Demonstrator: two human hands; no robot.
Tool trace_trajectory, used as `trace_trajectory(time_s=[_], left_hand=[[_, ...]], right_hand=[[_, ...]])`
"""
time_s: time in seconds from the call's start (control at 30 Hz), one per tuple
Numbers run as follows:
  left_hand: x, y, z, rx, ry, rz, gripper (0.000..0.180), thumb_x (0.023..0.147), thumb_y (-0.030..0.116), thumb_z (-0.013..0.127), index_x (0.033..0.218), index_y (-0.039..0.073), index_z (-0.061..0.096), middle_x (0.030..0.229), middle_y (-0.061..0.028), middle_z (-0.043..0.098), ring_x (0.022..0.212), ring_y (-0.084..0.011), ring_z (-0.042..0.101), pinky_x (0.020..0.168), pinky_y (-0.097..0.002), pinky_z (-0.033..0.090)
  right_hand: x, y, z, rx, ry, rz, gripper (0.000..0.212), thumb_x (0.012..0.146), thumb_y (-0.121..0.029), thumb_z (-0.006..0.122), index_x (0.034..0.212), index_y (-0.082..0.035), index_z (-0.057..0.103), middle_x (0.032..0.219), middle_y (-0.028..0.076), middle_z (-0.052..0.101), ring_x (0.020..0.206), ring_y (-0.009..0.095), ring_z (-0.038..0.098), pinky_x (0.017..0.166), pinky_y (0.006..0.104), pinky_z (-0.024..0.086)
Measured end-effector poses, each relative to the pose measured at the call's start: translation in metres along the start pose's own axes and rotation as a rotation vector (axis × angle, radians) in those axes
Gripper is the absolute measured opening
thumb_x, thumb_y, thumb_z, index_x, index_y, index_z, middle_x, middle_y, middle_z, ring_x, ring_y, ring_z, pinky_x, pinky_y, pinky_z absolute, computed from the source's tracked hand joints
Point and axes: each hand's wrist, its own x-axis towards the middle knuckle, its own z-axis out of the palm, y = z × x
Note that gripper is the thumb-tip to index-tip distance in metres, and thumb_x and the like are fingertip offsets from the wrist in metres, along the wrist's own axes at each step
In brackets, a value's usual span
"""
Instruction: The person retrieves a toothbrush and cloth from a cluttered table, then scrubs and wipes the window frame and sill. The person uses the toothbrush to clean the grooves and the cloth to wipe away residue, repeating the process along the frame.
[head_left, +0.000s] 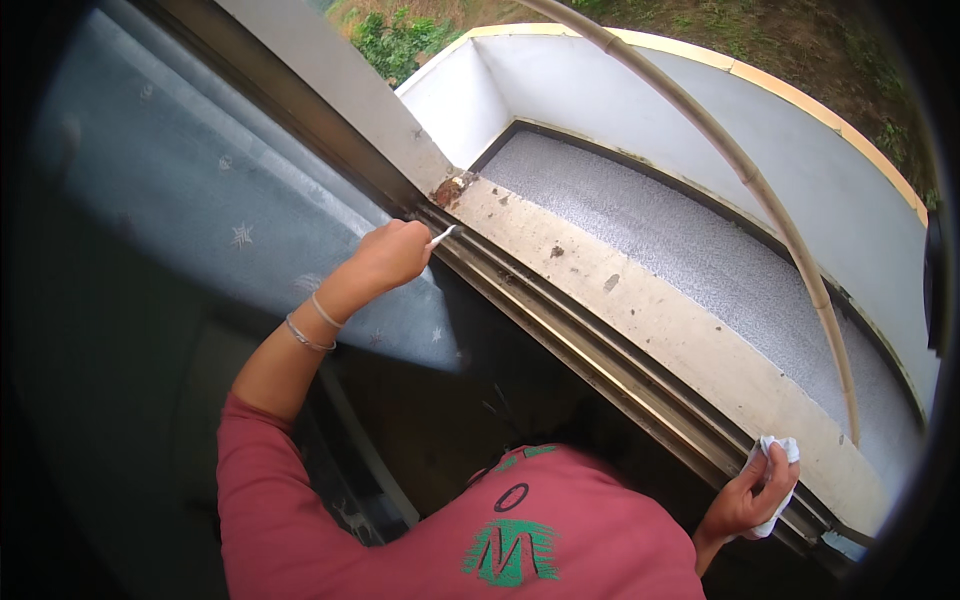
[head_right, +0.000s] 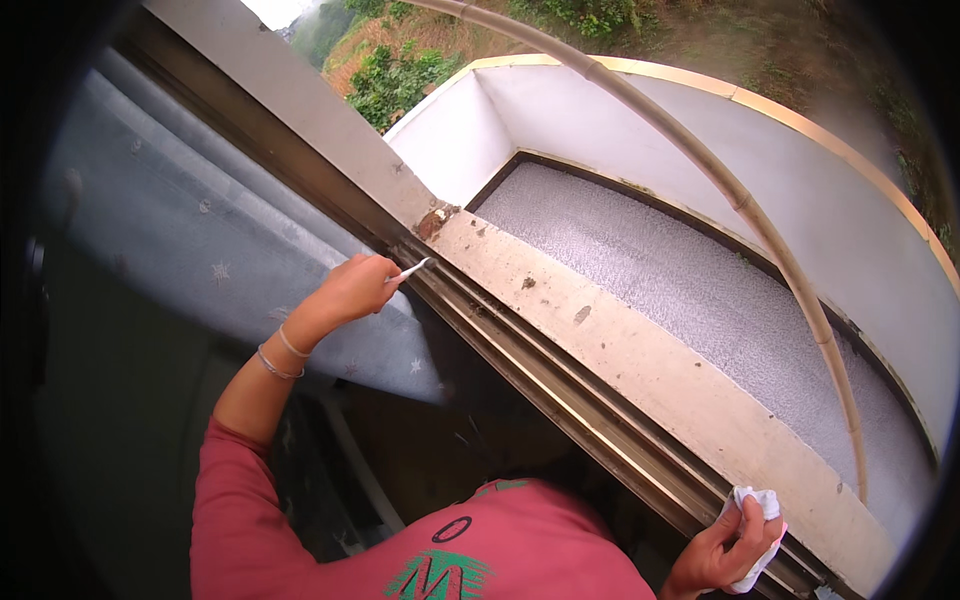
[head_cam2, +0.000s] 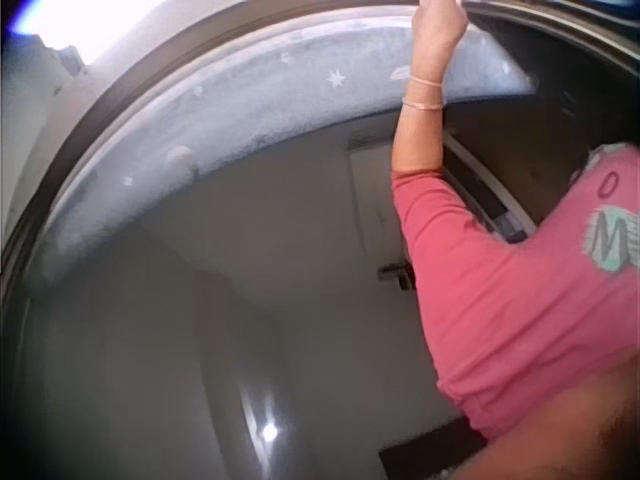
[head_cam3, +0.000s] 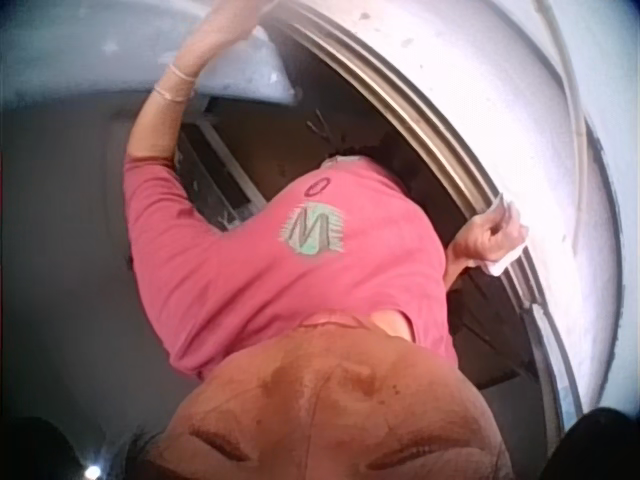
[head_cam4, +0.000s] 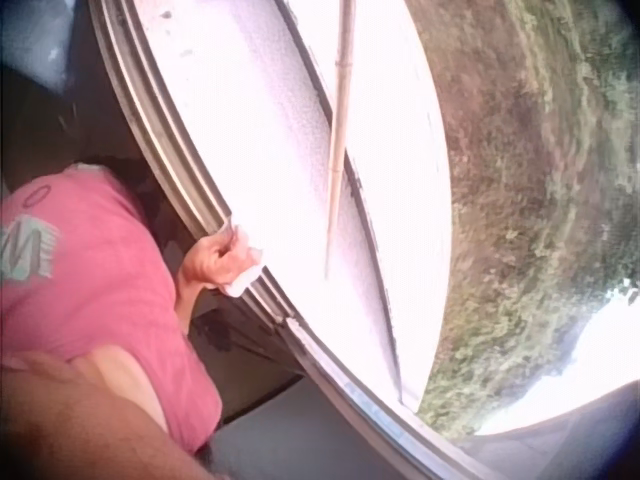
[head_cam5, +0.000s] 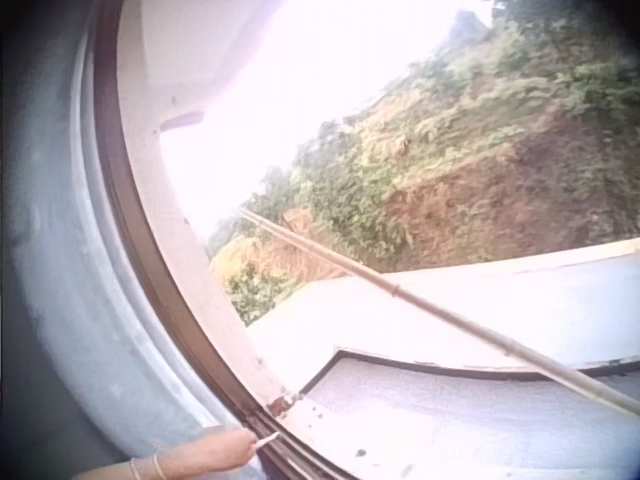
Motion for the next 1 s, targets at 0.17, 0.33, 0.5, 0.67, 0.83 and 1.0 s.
trace_trajectory(time_s=[0.17,0.33,0.5,0.67,0.83,1.0], left_hand=[[-0.005,0.042,0.024,0.279,-0.112,0.172,0.010,0.071,0.004,0.055,0.073,0.001,0.065,0.076,-0.0190,0.064,0.074,-0.0342,0.065,0.061,-0.0408,0.053],[-0.015,0.106,-0.010,0.219,-0.328,0.638,0.010,0.072,0.004,0.055,0.074,-0.001,0.064,0.070,-0.0178,0.064,0.069,-0.0297,0.065,0.057,-0.0383,0.052],[0.024,0.135,-0.079,-0.496,-0.914,0.262,0.029,0.085,0.021,0.060,0.103,-0.003,0.062,0.057,-0.0034,0.057,0.039,-0.0065,0.044,0.034,-0.0224,0.035],[0.047,0.064,-0.061,-0.319,-0.187,0.406,0.030,0.083,0.010,0.055,0.111,0.001,0.061,0.061,-0.0094,0.061,0.046,-0.0099,0.054,0.046,-0.0267,0.045],[0.024,0.045,-0.022,-0.063,0.036,0.760,0.023,0.079,0.019,0.065,0.101,0.021,0.068,0.074,-0.0023,0.056,0.065,-0.0215,0.059,0.058,-0.0321,0.047],[0.028,0.032,0.024,-0.128,0.022,0.703,0.016,0.081,0.024,0.065,0.096,0.021,0.069,0.076,-0.0027,0.056,0.069,-0.0230,0.059,0.059,-0.0330,0.047]], right_hand=[[0.000,0.000,0.002,-0.023,0.031,-0.059,0.020,0.081,0.007,0.061,0.100,0.000,0.057,0.097,0.018,0.055,0.089,0.031,0.056,0.073,0.0371,0.048],[0.003,-0.004,0.003,-0.036,0.063,-0.058,0.021,0.081,0.007,0.062,0.099,-0.001,0.057,0.094,0.017,0.055,0.086,0.032,0.056,0.071,0.0388,0.048],[-0.001,0.003,0.002,-0.070,0.090,-0.025,0.019,0.083,0.005,0.060,0.100,0.001,0.057,0.103,0.016,0.057,0.094,0.026,0.059,0.076,0.0304,0.051],[-0.002,0.000,0.004,-0.049,0.142,0.003,0.018,0.079,0.005,0.065,0.096,0.000,0.059,0.101,0.022,0.058,0.096,0.038,0.057,0.076,0.0421,0.049],[-0.001,0.000,0.005,-0.105,0.157,-0.032,0.018,0.079,0.004,0.065,0.096,0.000,0.059,0.097,0.022,0.059,0.098,0.039,0.056,0.079,0.0440,0.048],[0.000,0.000,0.003,-0.072,0.127,-0.038,0.018,0.080,0.004,0.065,0.096,0.001,0.059,0.096,0.021,0.059,0.097,0.039,0.056,0.078,0.0439,0.049]])
